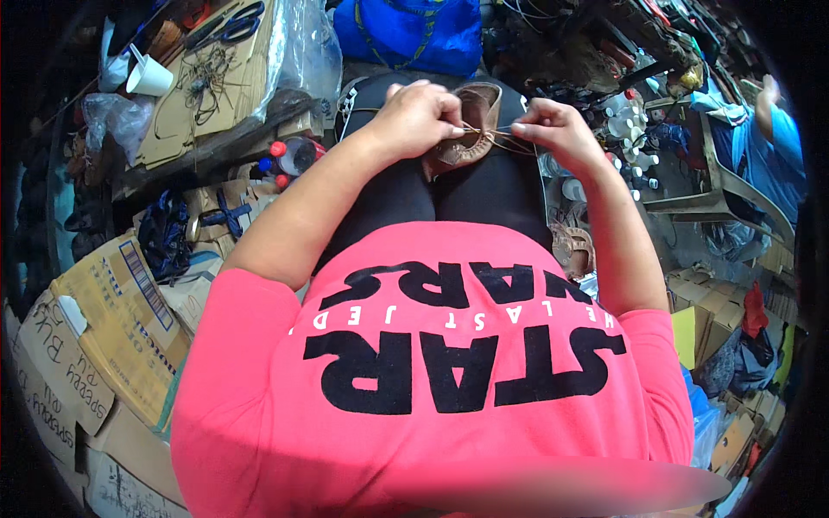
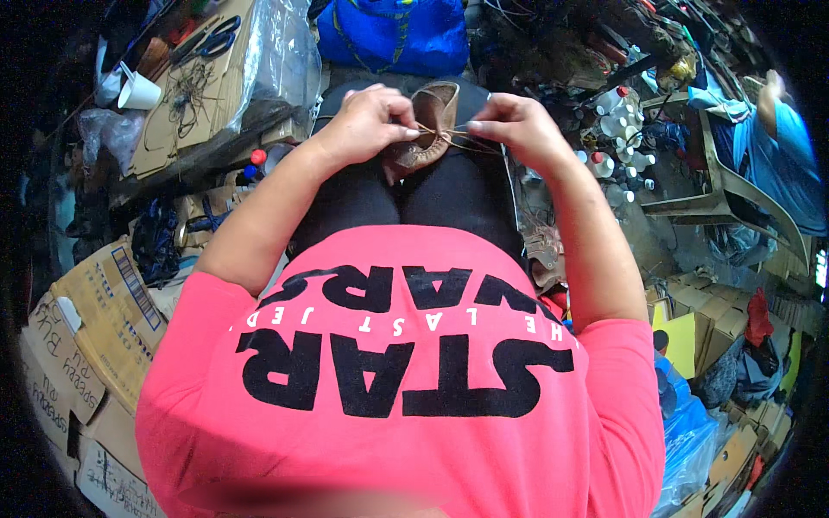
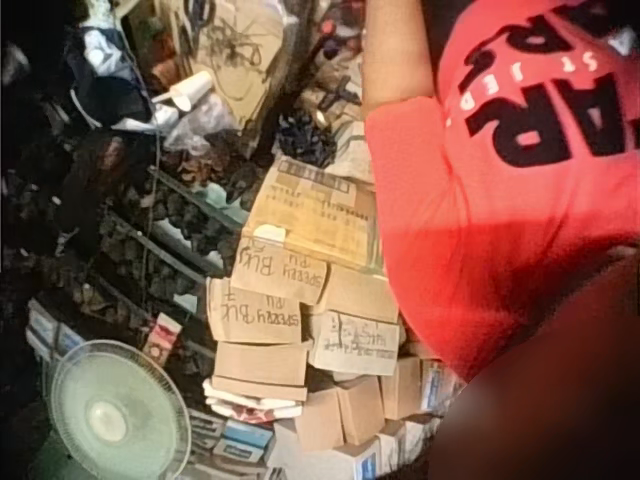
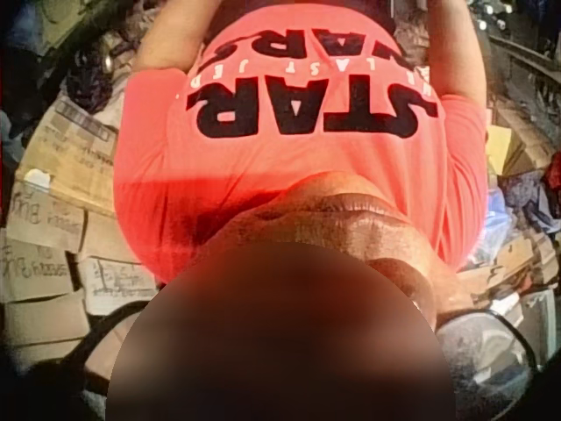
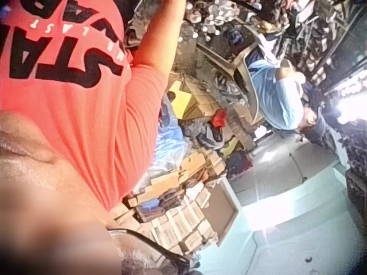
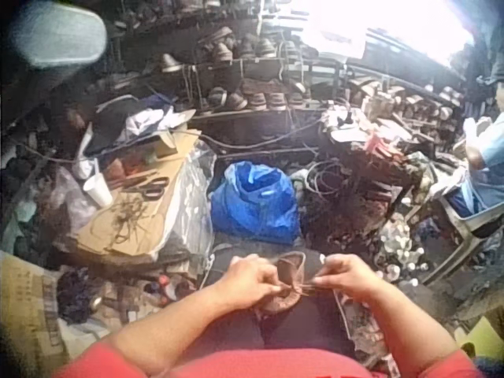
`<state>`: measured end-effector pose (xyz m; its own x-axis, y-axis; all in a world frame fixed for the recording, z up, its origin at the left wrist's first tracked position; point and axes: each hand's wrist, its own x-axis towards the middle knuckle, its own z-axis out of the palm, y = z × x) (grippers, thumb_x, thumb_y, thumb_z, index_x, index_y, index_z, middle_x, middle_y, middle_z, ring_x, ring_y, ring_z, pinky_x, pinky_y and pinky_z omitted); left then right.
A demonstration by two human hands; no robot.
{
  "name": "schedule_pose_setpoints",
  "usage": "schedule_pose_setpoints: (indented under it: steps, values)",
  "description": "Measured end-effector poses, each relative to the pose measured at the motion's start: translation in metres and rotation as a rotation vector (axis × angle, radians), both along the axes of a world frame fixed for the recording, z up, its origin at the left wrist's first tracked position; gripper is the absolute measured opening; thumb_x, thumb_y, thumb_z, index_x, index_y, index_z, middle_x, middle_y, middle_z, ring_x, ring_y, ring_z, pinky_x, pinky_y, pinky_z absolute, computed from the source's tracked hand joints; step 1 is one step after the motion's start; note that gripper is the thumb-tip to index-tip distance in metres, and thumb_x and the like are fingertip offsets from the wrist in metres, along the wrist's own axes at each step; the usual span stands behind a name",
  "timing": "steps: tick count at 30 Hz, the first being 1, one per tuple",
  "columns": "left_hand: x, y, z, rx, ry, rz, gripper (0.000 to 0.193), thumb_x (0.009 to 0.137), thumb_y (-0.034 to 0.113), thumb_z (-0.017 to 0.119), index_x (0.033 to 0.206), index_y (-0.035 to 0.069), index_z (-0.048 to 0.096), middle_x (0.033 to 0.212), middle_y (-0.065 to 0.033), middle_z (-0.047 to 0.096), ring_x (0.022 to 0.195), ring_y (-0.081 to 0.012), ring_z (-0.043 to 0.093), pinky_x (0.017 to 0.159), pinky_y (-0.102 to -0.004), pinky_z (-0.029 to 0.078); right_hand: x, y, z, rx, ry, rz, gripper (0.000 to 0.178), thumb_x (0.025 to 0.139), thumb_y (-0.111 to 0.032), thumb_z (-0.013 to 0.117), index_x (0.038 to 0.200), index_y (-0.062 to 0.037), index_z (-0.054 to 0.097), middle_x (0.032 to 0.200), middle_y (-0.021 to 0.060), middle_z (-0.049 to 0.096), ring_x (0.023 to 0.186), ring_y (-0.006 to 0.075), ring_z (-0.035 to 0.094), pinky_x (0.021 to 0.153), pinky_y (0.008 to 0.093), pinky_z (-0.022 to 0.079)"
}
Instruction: Hand-stitching a leather shoe upper using a needle and thread while seated.
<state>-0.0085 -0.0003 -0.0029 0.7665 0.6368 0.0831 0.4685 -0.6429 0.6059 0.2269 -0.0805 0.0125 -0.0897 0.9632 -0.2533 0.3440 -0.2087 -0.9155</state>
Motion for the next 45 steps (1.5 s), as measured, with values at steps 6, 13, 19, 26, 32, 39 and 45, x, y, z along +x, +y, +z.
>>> schedule_pose_setpoints:
  steps: [6,13,19,26,32,39,45]
  values:
    - [0.006,-0.008,0.005,-0.307,0.005,-0.007,0.014,0.08,0.014,0.062,0.09,0.004,0.061,0.081,-0.0117,0.065,0.078,-0.0225,0.062,0.071,-0.0339,0.047,0.006,-0.014,-0.026,0.112,-0.056,0.067,0.013,0.081,-0.011,0.07,0.085,-0.0023,0.061,0.083,-0.0035,0.05,0.078,0.0033,0.049,0.068,0.0193,0.04]
    - [0.016,-0.008,0.007,-0.266,0.047,-0.071,0.014,0.086,0.013,0.056,0.096,0.005,0.061,0.082,-0.0163,0.064,0.078,-0.0293,0.063,0.069,-0.0361,0.048,0.025,-0.024,0.014,0.123,-0.022,-0.02,0.015,0.081,-0.015,0.066,0.079,-0.0006,0.061,0.082,0.0034,0.05,0.082,0.0127,0.051,0.068,0.0253,0.042]
    - [0.021,-0.003,0.006,-0.095,0.051,-0.173,0.012,0.084,0.015,0.057,0.091,0.006,0.061,0.083,-0.017,0.064,0.081,-0.0344,0.062,0.069,-0.0397,0.048,0.047,0.006,-0.02,0.37,-0.418,-0.008,0.019,0.076,-0.018,0.07,0.082,-0.0016,0.064,0.098,0.0091,0.054,0.084,0.0196,0.056,0.073,0.0294,0.046]
    - [0.023,-0.008,0.011,-0.175,0.055,-0.007,0.032,0.081,0.037,0.063,0.08,0.005,0.063,0.074,-0.0146,0.064,0.073,-0.0307,0.063,0.065,-0.0366,0.048,0.031,-0.022,0.048,-0.125,-0.019,0.113,0.012,0.078,-0.006,0.068,0.082,0.001,0.06,0.086,0.0007,0.054,0.083,0.0091,0.051,0.072,0.0231,0.042]
    - [0.037,-0.016,0.012,-0.067,0.138,0.027,0.042,0.073,0.05,0.067,0.069,0.008,0.061,0.068,-0.0107,0.064,0.069,-0.0285,0.062,0.069,-0.0384,0.044,0.02,-0.014,0.049,0.367,-0.277,0.097,0.014,0.074,-0.009,0.068,0.078,0.0012,0.059,0.078,0.0061,0.054,0.076,0.0153,0.053,0.069,0.0279,0.043]
    - [0.036,-0.014,0.018,-0.079,0.172,-0.044,0.038,0.072,0.043,0.069,0.074,0.006,0.06,0.072,-0.0129,0.064,0.074,-0.0297,0.063,0.068,-0.0382,0.047,0.047,0.006,0.0,0.387,-0.817,-0.055,0.017,0.08,-0.02,0.064,0.091,-0.0071,0.064,0.096,0.0084,0.06,0.09,0.0287,0.06,0.079,0.0397,0.047]
    - [0.015,-0.001,0.009,-0.111,0.088,-0.208,0.016,0.085,0.018,0.055,0.091,0.005,0.06,0.084,-0.0164,0.064,0.083,-0.0333,0.063,0.072,-0.04,0.048,-0.01,-0.003,0.034,0.629,-1.063,0.425,0.011,0.079,-0.02,0.06,0.089,-0.0135,0.062,0.082,0.0031,0.062,0.085,0.0232,0.061,0.083,0.0377,0.039]
